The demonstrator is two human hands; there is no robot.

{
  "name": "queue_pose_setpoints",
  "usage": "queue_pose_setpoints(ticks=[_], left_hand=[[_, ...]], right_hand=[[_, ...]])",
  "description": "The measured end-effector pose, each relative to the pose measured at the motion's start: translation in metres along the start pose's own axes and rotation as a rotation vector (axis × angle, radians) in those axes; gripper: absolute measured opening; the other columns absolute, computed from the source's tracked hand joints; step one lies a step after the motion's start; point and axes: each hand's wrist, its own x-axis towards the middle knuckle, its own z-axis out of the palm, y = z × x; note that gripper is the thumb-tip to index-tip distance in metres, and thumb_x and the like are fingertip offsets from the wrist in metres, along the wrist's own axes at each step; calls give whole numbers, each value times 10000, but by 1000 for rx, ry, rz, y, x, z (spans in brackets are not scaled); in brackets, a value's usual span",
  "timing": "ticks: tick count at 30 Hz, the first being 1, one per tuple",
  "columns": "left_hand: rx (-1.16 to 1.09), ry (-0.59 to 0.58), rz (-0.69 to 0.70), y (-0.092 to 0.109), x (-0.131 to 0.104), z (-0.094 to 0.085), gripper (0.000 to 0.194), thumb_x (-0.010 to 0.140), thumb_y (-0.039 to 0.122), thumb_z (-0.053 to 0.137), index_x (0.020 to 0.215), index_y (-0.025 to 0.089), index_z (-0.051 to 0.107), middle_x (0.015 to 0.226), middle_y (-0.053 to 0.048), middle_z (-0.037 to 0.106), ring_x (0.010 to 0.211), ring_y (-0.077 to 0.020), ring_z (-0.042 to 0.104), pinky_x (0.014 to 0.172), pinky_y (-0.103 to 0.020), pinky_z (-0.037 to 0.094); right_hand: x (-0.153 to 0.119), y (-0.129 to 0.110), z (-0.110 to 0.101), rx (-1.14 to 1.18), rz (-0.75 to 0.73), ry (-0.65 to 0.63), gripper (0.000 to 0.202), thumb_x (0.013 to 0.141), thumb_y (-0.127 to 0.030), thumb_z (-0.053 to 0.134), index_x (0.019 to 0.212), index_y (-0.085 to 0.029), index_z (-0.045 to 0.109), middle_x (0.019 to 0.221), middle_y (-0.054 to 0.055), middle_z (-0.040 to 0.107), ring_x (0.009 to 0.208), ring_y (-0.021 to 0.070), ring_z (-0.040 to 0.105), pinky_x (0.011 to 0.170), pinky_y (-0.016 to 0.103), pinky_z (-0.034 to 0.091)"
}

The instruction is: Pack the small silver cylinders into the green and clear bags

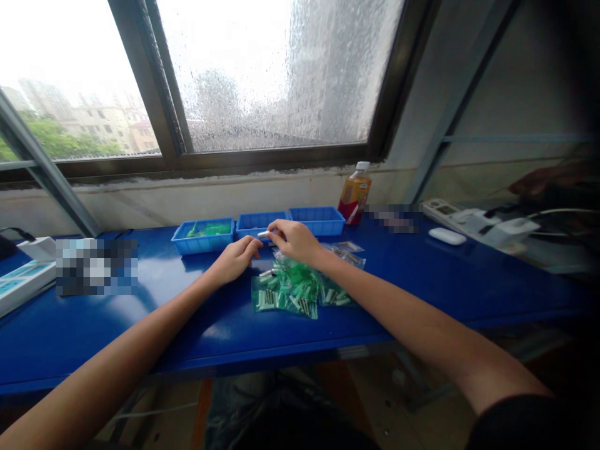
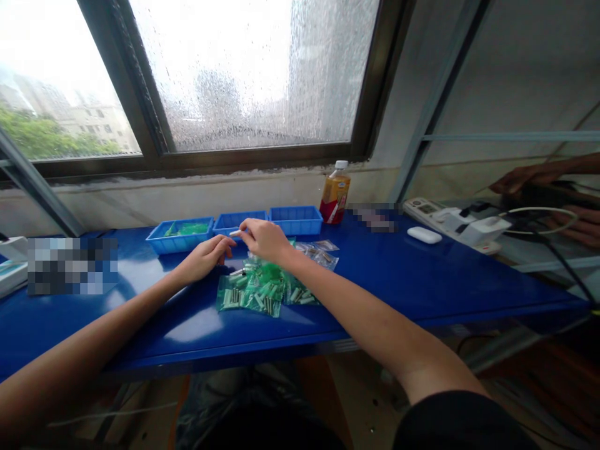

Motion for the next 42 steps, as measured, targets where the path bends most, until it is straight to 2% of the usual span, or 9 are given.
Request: queue_pose_setpoints(ticks=[6,12,18,26,30,34,37,39,42], left_hand=[[423,-90,127,-1,7,12,357,873,338,402,1180,195,516,984,-75,598,860,-202,595,772,-313,445],[673,-77,45,-3,17,21,389,867,402,399,1220,265,490,1093,-78,540,858,-230,615,713,-315,454],[578,-29,59,-5,14,19,257,856,404,428,1002,226,543,961,-59,581,785,-212,605,675,-309,442],[546,-30,71,-9,15,17,241,849,406,452,908,216,590,920,-56,586,777,-197,588,688,-299,432],[449,-1,46,-11,14,14,296,880,379,383,804,177,585,837,-64,602,762,-193,571,678,-290,418],[247,4,56,-8,11,7,373,900,359,298,728,154,559,690,-33,580,655,-159,524,613,-266,389],[149,-5,47,-4,8,4,385,894,376,298,676,150,522,614,-9,535,581,-134,475,555,-248,359],[84,8,41,-1,7,3,387,898,380,290,691,146,518,627,-9,536,559,-119,463,542,-239,358],[27,71,88,1,6,4,292,887,364,352,897,139,538,709,-7,558,539,-100,459,531,-224,365]], right_hand=[[13,56,-13,-99,240,99,218,808,-334,524,820,-152,644,622,27,617,565,134,525,544,234,334],[17,63,-7,-122,236,58,203,787,-327,548,832,-166,664,683,32,656,607,132,557,577,225,364],[20,58,-6,-129,214,69,261,813,-383,519,843,-170,667,681,36,652,609,137,558,574,231,353],[14,46,-17,-112,209,139,331,869,-397,418,878,-167,656,695,37,644,582,132,531,552,243,314],[1,25,-17,-80,152,24,291,859,-375,448,913,-163,639,662,24,620,580,125,513,558,241,314],[-10,-4,-5,-65,-35,-159,231,792,-326,565,951,-166,612,693,11,600,617,117,500,569,228,313],[-12,-16,3,-64,-118,-181,160,803,-273,552,896,-155,608,744,23,605,633,111,497,578,225,312],[-11,-17,5,-40,-91,-150,164,833,-283,519,872,-152,608,740,29,607,631,110,499,578,223,311],[-9,-12,4,1,2,-113,268,881,-342,441,800,-154,613,693,32,601,614,111,503,570,224,307]])
